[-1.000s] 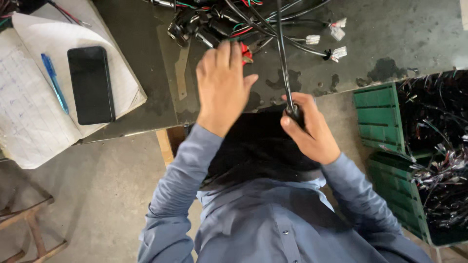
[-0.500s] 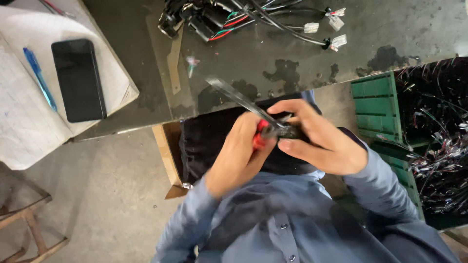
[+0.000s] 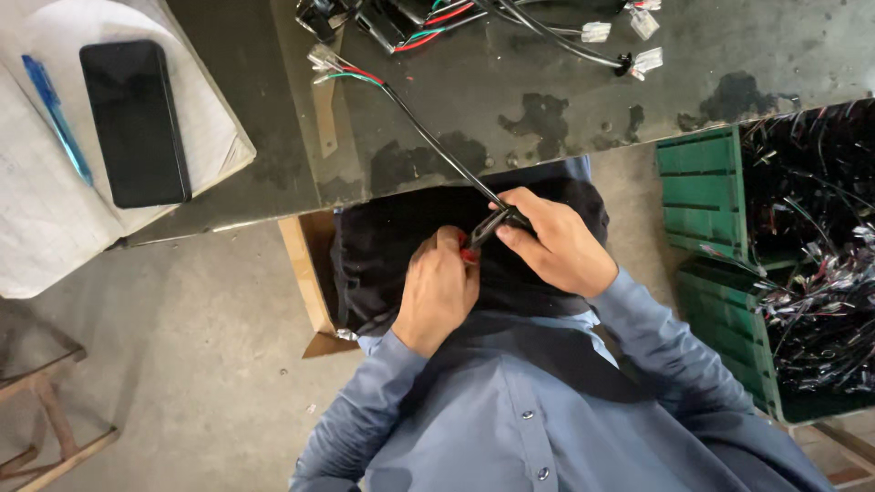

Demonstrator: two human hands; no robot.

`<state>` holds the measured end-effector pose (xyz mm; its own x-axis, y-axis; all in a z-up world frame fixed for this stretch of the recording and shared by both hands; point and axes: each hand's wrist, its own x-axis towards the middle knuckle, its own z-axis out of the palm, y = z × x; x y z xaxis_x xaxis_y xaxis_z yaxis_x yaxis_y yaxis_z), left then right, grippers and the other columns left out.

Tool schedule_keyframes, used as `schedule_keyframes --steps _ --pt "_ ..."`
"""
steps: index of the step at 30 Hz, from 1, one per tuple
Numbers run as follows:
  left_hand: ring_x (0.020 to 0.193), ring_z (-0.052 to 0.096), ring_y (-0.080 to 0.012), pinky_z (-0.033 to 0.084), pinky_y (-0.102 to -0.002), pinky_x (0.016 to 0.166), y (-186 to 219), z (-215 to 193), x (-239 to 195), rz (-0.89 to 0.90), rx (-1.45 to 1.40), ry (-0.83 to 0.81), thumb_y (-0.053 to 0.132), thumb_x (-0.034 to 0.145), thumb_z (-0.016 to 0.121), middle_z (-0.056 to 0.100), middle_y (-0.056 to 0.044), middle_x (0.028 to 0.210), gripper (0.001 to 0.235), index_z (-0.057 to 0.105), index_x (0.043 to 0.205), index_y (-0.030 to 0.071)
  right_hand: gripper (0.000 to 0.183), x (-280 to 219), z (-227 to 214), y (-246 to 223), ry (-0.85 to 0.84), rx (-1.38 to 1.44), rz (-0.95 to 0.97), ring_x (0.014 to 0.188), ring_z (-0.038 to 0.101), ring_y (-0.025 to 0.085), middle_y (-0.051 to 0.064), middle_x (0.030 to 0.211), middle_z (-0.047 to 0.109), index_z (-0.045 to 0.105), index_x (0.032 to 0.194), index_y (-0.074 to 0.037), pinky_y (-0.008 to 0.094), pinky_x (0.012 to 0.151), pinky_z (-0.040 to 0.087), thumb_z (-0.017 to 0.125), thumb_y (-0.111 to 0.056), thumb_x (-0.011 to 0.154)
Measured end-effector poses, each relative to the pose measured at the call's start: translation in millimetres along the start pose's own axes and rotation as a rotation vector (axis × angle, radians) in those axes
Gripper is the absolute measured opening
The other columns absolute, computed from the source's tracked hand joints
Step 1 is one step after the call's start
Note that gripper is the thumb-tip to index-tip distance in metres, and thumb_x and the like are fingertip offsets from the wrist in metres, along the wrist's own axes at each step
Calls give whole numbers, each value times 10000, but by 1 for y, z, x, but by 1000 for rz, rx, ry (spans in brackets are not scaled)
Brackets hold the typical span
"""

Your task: The person repeatedly strips the ends of black wires using red-handled pliers and crimps black connectors onto the exposed ends. Finished wires are placed on the table while more wires are taken from a green crate. The process is repeated continuously throughout the clip.

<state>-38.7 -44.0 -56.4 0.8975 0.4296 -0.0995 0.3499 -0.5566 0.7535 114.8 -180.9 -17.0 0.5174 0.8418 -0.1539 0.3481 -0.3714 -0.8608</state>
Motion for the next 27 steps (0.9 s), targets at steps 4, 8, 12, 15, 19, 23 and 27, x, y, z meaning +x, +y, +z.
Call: schedule_keyframes --steps 4,8,12,15,19,23,27 --pt "904 642 -452 506 -511 778 0 4 8 38 -172 -58 123 875 677 684 -262 934 261 571 1057 -30 296 3 -8 -19 -21 45 -125 944 695 341 153 1041 677 585 1240 -17 398 835 534 656 -117 971" --pt "882 663 -431 520 -503 780 -1 4 -2 -151 -109 -168 225 957 675 699 -231 898 262 577 1060 5 301 -7 16 -31 164 -571 156 745 646 392 164 944 644 601 1228 -88 478 630 498 673 -117 937" --pt "817 681 -416 537 -490 699 3 11 2 -144 -286 -202 192 872 720 692 -198 845 262 609 1033 17 387 -16 24 -18 337 -541 -14 766 650 395 178 958 623 554 1257 -24 475 630 505 676 -121 903" --pt "837 644 -444 523 -495 725 10 15 8 130 -148 134 195 854 726 673 -212 879 322 574 1066 5 385 -17 24 -13 354 -496 -52 778 649 400 197 986 634 545 1239 -1 470 636 502 677 -113 896" --pt "887 692 -376 538 -452 790 22 5 20 -211 -256 -176 227 926 720 702 -174 917 280 598 1087 33 292 -2 4 -33 228 -369 -39 817 658 404 185 919 653 539 1146 -27 466 666 492 707 -147 939" --pt "1061 640 -428 509 -511 951 36 -27 24 335 -231 6 65 793 743 636 -188 1097 418 551 1160 14 279 -16 -45 -61 -84 -105 -142 782 661 394 178 841 649 570 1108 -20 421 641 490 713 -163 915" --pt "1087 609 -392 520 -525 1030 40 -45 43 796 -235 170 -12 849 803 579 -149 1130 442 505 1174 25 279 -40 -63 -74 -297 2 -99 702 614 377 169 774 590 547 1032 0 398 603 471 717 -177 898"
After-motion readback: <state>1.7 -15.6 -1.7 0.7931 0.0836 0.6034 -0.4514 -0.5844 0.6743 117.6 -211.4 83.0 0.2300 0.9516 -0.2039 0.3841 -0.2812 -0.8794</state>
